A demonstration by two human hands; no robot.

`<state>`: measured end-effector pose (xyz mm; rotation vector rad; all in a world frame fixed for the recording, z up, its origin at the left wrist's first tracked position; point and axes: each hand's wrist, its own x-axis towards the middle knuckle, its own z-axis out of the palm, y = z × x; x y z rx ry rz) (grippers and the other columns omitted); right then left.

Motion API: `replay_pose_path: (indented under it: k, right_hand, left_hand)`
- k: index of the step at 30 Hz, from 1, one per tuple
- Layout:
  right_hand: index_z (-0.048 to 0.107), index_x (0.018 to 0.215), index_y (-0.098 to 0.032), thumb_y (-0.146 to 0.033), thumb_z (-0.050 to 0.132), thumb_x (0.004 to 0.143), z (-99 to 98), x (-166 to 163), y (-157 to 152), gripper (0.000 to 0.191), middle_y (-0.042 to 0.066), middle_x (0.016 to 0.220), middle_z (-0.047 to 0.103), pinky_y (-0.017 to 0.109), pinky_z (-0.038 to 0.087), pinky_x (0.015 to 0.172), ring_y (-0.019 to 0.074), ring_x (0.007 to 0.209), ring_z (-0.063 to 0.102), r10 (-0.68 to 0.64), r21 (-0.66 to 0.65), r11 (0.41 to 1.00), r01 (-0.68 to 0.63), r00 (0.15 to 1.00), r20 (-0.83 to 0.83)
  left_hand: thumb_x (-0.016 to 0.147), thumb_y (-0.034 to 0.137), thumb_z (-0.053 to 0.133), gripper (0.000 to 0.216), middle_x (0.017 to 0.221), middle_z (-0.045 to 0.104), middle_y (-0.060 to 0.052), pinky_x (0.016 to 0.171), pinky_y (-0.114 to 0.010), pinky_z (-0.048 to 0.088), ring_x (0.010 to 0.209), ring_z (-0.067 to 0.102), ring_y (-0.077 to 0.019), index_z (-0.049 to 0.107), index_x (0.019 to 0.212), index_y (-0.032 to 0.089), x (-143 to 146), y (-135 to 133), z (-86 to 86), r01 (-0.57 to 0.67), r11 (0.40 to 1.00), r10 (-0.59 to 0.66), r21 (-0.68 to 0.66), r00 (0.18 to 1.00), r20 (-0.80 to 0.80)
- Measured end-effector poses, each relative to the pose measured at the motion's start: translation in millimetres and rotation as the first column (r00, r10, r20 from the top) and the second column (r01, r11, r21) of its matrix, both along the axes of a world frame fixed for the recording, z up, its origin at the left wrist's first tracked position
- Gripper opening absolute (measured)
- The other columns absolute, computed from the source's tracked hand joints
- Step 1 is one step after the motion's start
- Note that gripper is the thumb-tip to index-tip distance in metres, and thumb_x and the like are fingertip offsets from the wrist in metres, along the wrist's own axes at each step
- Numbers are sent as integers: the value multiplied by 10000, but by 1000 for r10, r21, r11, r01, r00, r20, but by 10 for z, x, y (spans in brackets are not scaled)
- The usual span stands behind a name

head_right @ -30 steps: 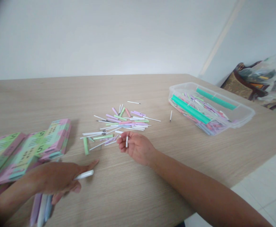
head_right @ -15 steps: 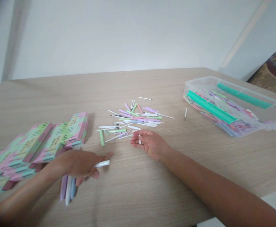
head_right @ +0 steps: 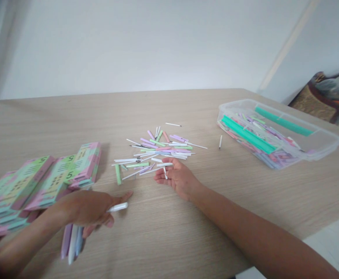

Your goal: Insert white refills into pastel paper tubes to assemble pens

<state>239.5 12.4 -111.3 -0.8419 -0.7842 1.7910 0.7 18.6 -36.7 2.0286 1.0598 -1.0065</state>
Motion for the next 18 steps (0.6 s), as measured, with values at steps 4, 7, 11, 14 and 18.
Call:
replay_pose_path:
  k: [4, 7, 11, 14, 18]
  right_hand:
    - [525, 917, -185, -133, 690, 622, 24, -23, 6, 342, 19, 769, 671, 336, 507, 727, 164, 718, 653, -26, 11, 1000, 26, 999, 39]
    - [565, 822, -150, -169, 694, 652, 2, -23, 12, 214, 39, 773, 664, 319, 505, 715, 151, 707, 642, -13, 27, 1000, 11, 997, 73]
    - [613, 847, -128, -197, 705, 677, -45, -2, 17, 205, 64, 803, 665, 314, 502, 717, 144, 713, 634, -8, 3, 1000, 8, 998, 63]
    - [630, 887, -118, -211, 708, 691, -63, 12, 16, 231, 76, 828, 667, 295, 496, 708, 136, 720, 626, 24, -16, 1000, -24, 1000, 18]
    - [637, 903, -107, -223, 707, 705, -42, 15, 11, 239, 82, 849, 668, 265, 483, 700, 126, 734, 621, 70, -33, 997, -72, 996, -53]
  left_hand:
    - [754, 38, 478, 807, 737, 729, -48, 513, -216, 450, 640, 671, -195, 76, 1446, 139, 34, -28, 47, 10, 1000, -9, 30, 1000, -23]
    - [751, 33, 485, 805, 754, 732, -47, 557, -217, 468, 657, 678, -193, 95, 1446, 152, 45, -40, 63, 6, 999, -5, 49, 1000, -19]
    - [752, 78, 501, 787, 740, 732, -54, 564, -223, 478, 698, 684, -209, 132, 1443, 153, 34, -30, 61, -8, 998, 8, 58, 1000, -11]
    - [737, 75, 497, 798, 771, 733, -57, 564, -224, 477, 724, 682, -208, 131, 1442, 141, 20, -14, 52, 19, 999, -18, 47, 1000, -14]
    - [751, 94, 492, 782, 755, 733, -58, 582, -231, 478, 748, 683, -208, 129, 1443, 139, -16, -3, 9, 29, 998, -29, 49, 1000, -6]
